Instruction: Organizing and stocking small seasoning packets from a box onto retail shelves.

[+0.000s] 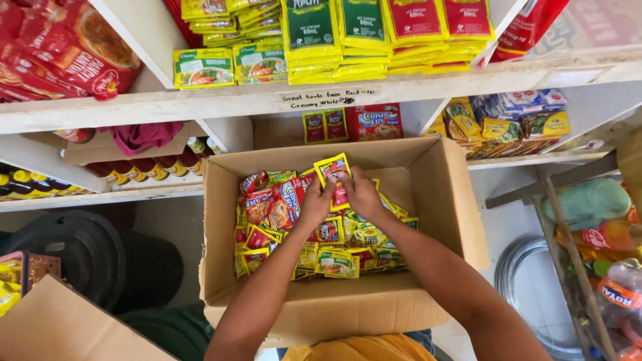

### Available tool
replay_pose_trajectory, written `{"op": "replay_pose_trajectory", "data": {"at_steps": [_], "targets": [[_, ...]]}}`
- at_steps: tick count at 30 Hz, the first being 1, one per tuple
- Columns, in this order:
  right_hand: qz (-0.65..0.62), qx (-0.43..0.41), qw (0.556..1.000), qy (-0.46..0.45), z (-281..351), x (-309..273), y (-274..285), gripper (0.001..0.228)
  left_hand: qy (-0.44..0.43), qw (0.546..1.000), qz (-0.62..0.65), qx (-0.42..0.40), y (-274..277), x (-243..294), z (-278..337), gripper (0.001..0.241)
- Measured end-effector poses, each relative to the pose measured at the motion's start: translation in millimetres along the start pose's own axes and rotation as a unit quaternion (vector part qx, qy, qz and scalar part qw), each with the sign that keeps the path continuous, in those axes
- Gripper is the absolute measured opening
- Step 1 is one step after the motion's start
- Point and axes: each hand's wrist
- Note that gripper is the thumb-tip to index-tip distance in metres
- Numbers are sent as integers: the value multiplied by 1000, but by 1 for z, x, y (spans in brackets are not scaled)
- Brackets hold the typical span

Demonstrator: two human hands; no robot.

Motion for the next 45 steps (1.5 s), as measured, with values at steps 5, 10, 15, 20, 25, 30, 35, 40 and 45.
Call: {"op": "replay_pose_trajectory", "data": {"at_steps": [5, 10, 15, 20, 25, 30, 35, 40, 45], "targets": [[-47, 49, 993, 95, 10, -28, 26, 33, -35, 998, 41, -27, 24, 83, 16, 36], [-7, 95, 992, 87, 19, -75, 62, 32, -4, 1000, 9, -27, 29, 138, 28, 35], [-94, 117, 981, 120, 27, -139, 104, 28, -41, 994, 96, -39, 33, 199, 24, 27], [-59, 140, 967, 204, 2, -198, 157, 27, -108, 987, 115, -22, 38, 254, -21, 22], [-114, 139, 960, 216, -34, -269, 206, 49, -179, 980, 84, 21, 48, 312, -95, 20], [40, 124, 957, 258, -98, -313, 247, 33, -176, 982, 11, 69, 53, 372, -170, 33], [213, 173, 944, 185, -175, -325, 264, 27, -227, 956, -98, 159, 41, 374, -245, 39], [335, 174, 922, 88, -222, -321, 271, 29, -215, 949, -188, 136, 20, 375, -288, 30], [386, 169, 901, 106, -240, -326, 272, 32, -227, 929, -270, 112, 9, 367, -331, 27]]}}
Point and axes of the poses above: each hand's wrist, its own z-axis away from the middle knuckle, its own y-axis out of the back of the hand, x = y × z, and after that the axes turned 11 degrees about -z, right-handed
